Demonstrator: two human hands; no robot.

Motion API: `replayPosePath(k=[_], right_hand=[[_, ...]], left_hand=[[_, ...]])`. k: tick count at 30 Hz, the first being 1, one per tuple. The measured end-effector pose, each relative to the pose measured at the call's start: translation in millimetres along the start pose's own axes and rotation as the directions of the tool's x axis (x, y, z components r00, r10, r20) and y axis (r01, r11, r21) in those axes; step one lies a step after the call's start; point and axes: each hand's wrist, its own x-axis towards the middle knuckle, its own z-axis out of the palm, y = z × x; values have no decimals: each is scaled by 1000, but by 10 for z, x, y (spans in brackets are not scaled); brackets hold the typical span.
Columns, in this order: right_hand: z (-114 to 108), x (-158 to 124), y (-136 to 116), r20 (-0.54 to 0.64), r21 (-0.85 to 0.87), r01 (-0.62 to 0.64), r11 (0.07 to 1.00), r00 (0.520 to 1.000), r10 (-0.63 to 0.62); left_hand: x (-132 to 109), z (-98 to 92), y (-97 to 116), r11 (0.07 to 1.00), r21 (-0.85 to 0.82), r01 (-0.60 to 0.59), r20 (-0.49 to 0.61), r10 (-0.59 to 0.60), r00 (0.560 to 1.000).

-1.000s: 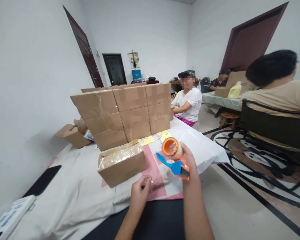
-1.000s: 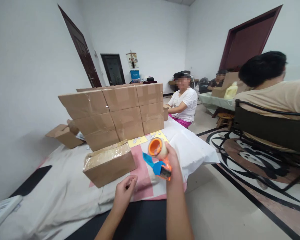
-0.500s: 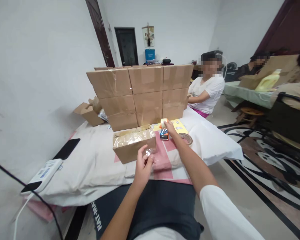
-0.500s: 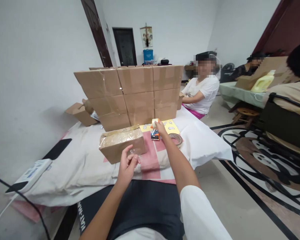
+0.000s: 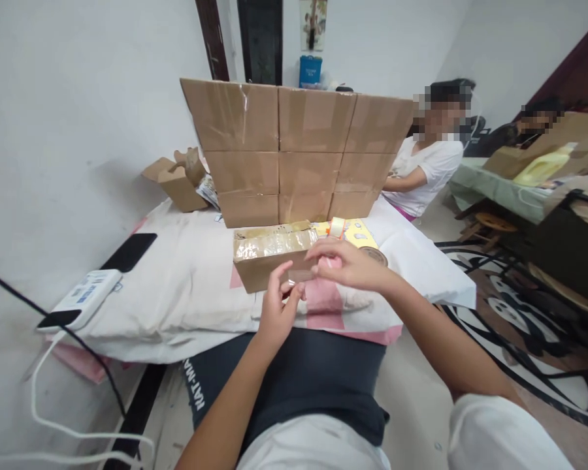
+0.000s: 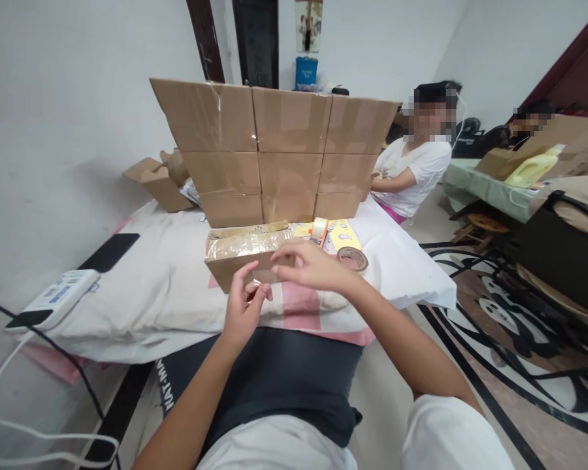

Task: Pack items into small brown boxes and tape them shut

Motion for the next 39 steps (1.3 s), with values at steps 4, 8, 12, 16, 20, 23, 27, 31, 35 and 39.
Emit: replayPosePath(k=[4, 8, 12, 16, 20, 23, 27, 31, 35, 39], right_hand=[[349, -89, -265, -5, -297, 161, 941, 985, -170], [258, 101, -347, -6, -595, 299, 746, 927, -376], [180, 405, -344, 118, -636, 298, 712, 949, -291], [318, 865, -170, 148, -657, 226, 719, 974, -170], [452, 1301, 89, 94, -747, 73, 660, 996, -4], [467, 1448, 250, 31, -800, -2, 599, 999, 45], [441, 1460, 372, 42, -820, 16, 572, 999, 31], [466, 1463, 436, 55, -848, 34, 529, 998, 24], [498, 1493, 465, -33, -905, 2, 425, 997, -75], [278, 1501, 518, -184, -922, -98, 376, 962, -202]], left_hand=[[-59, -94, 79, 990, 136, 24, -24, -21, 1000], [68, -355, 138, 869, 490, 60, -251, 75, 965], [388, -664, 224, 544, 836, -65, -160, 356, 921], [562, -785, 207, 388, 919, -75, -8, 207, 978], [520, -752, 127, 357, 933, -40, -21, 167, 986], [494, -712, 111, 315, 947, -68, 8, 189, 982], [509, -664, 113, 311, 931, -189, 132, 195, 972], [506, -630, 88, 350, 916, -194, 132, 193, 972], [475, -604, 63, 365, 914, -177, 112, 193, 975], [466, -553, 72, 362, 918, -161, 91, 205, 975]])
